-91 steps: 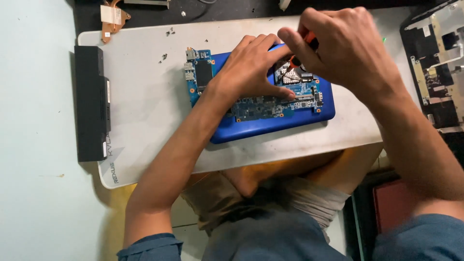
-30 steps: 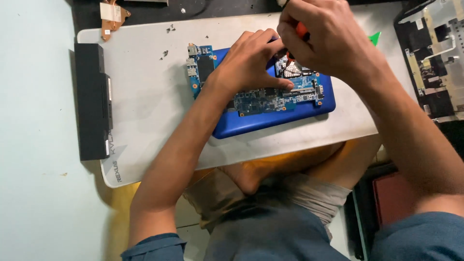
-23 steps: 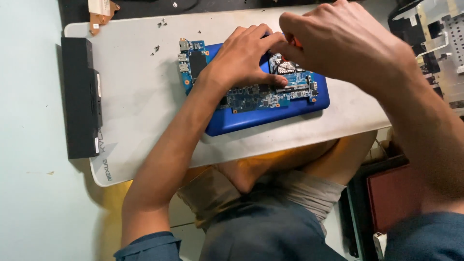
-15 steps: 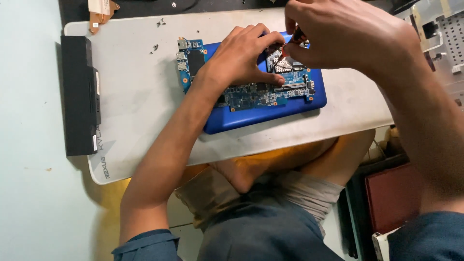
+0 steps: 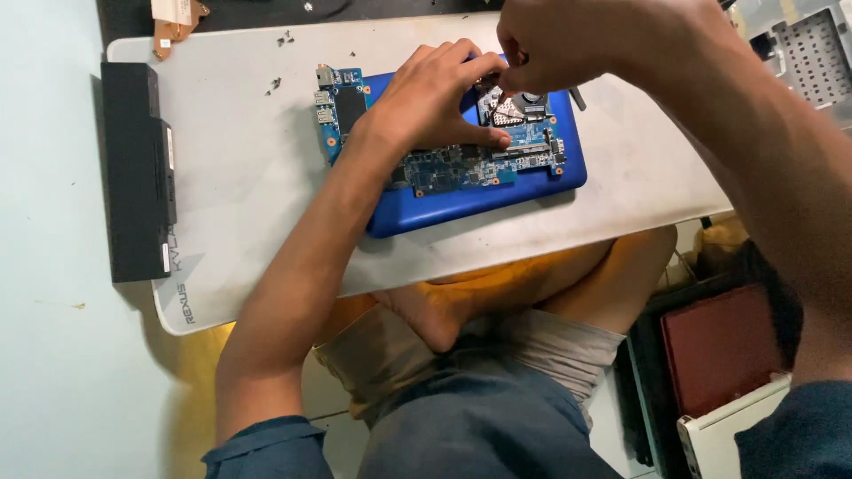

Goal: Cleaning a laptop motherboard using a brush after positioning it on the laptop casing.

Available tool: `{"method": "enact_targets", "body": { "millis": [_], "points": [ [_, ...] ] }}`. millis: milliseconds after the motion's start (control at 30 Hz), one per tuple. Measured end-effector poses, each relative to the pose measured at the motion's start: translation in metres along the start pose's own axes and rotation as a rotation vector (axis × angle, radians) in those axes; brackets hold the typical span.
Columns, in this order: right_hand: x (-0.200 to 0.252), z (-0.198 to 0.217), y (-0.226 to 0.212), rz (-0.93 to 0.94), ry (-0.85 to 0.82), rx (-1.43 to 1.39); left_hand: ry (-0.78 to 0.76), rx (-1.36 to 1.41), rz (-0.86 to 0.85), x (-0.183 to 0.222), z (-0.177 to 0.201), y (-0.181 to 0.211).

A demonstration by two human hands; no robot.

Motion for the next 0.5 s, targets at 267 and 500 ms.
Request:
{"method": "enact_targets", "body": {
  "millis": [267, 500],
  "points": [
    [0.005, 0.034, -0.032, -0.107, -0.196, -0.026, 0.057, 0.075, -0.005, 0.003, 0.001, -0.006],
    [-0.005, 0.027, -0.036, -0.018, -0.073, 0.072, 0.079, 0.114, -0.048, 0.007, 0.014, 0.006]
  ]
}}
Point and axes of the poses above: each hand's wrist, its own x-axis away from the middle knuckle, its own z-axis out of the back of the hand, y = z × x, the point moved 8 cm from there along -x, towards the middle knuckle, and after that the axes turned 9 degrees about -y, right-handed, at the moved point
